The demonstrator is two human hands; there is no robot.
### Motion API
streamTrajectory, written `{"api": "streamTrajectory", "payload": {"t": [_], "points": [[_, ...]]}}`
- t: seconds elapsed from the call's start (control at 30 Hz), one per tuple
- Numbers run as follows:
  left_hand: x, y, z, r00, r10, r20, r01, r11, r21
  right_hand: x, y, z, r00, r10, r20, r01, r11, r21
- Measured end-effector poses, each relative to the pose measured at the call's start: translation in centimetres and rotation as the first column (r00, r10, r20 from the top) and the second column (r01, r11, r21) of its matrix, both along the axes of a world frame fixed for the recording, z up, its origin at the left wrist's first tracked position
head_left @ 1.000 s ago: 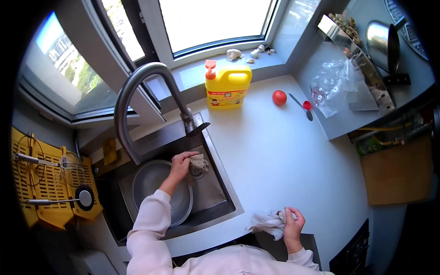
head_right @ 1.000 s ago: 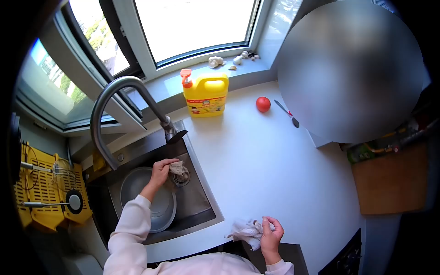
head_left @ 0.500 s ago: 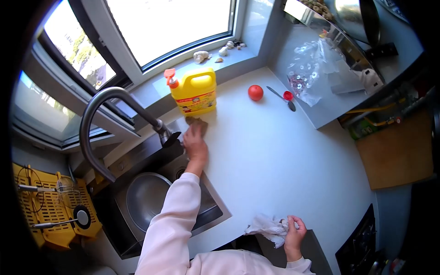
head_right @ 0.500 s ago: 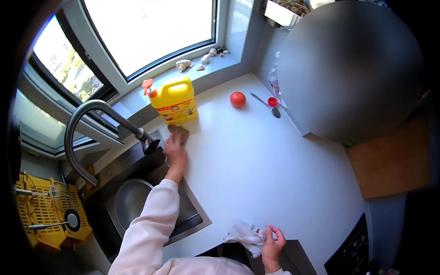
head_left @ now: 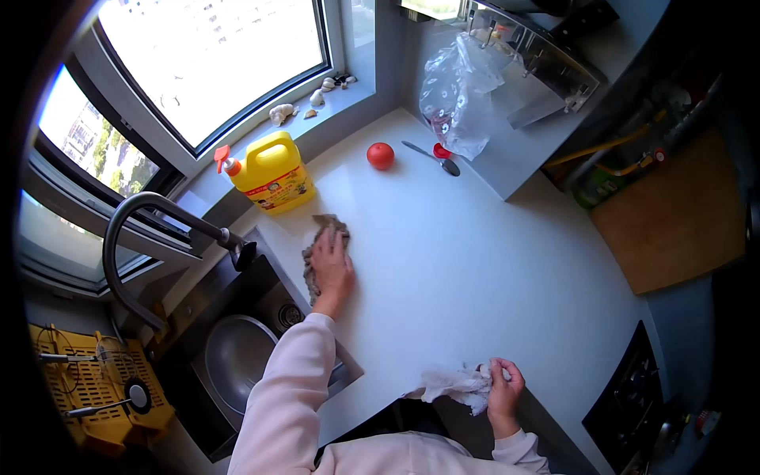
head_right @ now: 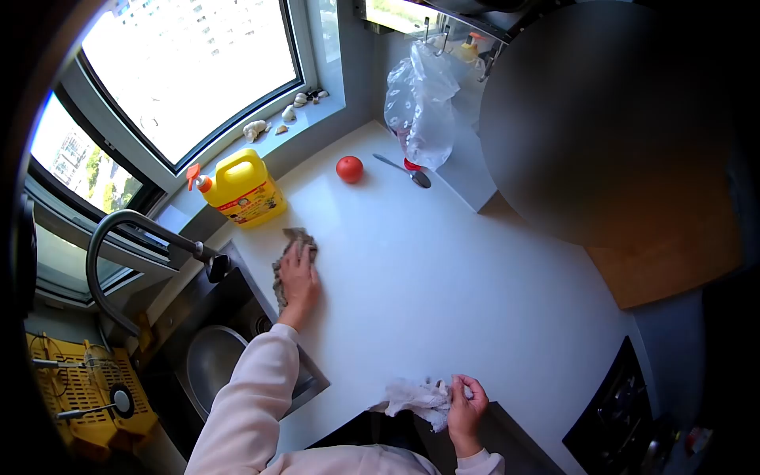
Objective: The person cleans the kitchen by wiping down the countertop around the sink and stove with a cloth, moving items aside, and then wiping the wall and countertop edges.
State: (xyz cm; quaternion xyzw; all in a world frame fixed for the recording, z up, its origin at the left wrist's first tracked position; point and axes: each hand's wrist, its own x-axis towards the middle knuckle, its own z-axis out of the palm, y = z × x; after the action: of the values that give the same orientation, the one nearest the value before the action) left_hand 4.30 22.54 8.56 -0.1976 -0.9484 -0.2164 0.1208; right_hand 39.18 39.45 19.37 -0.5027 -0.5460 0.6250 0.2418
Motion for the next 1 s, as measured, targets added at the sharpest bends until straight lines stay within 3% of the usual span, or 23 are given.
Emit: {"api": "streamTrajectory", "payload": {"t": [0.07,0.23,0.33,0.4,0.43,0.5,0.57,0.67,0.73,0.8,0.87,0.93,1.0], "points": [[3.3,2.9,-0.2,0.970,-0.238,-0.056,0.242,0.967,0.080,0.4,1.3,-0.8,1.000,0.008,-0.020,-0.007,1.000,0.027],[14.4,7.9,1.6,0.758,-0.634,0.153,0.610,0.772,0.175,2.3,3.8,-0.4,0.996,0.061,-0.066,-0.058,0.997,0.048],[18.7,8.6,1.6,0.578,-0.792,0.198,0.744,0.611,0.271,2.7,5.8,0.2,0.993,0.104,-0.052,-0.102,0.994,0.046],[19.2,8.7,1.9,0.548,-0.801,0.242,0.728,0.599,0.334,3.1,7.6,-0.6,0.988,0.135,-0.075,-0.131,0.990,0.053],[19.3,8.5,2.9,0.532,-0.783,0.324,0.694,0.622,0.363,2.9,8.3,-0.7,0.985,0.147,-0.091,-0.141,0.988,0.067],[18.3,8.5,4.4,0.552,-0.787,0.275,0.685,0.616,0.388,1.8,9.7,-1.3,0.987,0.159,-0.030,-0.150,0.969,0.196],[15.6,8.8,6.2,0.644,-0.737,0.204,0.606,0.655,0.452,0.1,11.6,-2.5,0.985,0.172,-0.026,-0.165,0.970,0.177],[7.3,10.0,5.1,0.844,-0.536,0.025,0.458,0.743,0.489,-2.2,13.8,-3.8,0.981,0.156,0.114,-0.183,0.943,0.278],[-0.2,11.1,4.8,0.943,-0.324,-0.080,0.321,0.817,0.478,-4.3,15.5,-4.9,0.926,0.052,0.374,-0.266,0.792,0.549],[-7.4,11.9,3.6,0.991,-0.115,-0.069,0.134,0.896,0.423,-4.7,16.3,-6.8,0.859,0.005,0.512,-0.354,0.729,0.586],[-12.3,13.3,4.1,0.995,0.058,0.076,-0.079,0.947,0.311,-5.4,16.4,-7.7,0.793,-0.061,0.606,-0.419,0.667,0.616],[-14.7,14.7,4.9,0.989,0.084,0.119,-0.111,0.963,0.245,-6.1,16.0,-7.2,0.738,-0.035,0.673,-0.445,0.725,0.525],[-16.2,15.7,5.7,0.978,0.056,0.200,-0.085,0.986,0.142,-6.1,16.0,-8.0,0.751,-0.045,0.659,-0.444,0.704,0.554]]}}
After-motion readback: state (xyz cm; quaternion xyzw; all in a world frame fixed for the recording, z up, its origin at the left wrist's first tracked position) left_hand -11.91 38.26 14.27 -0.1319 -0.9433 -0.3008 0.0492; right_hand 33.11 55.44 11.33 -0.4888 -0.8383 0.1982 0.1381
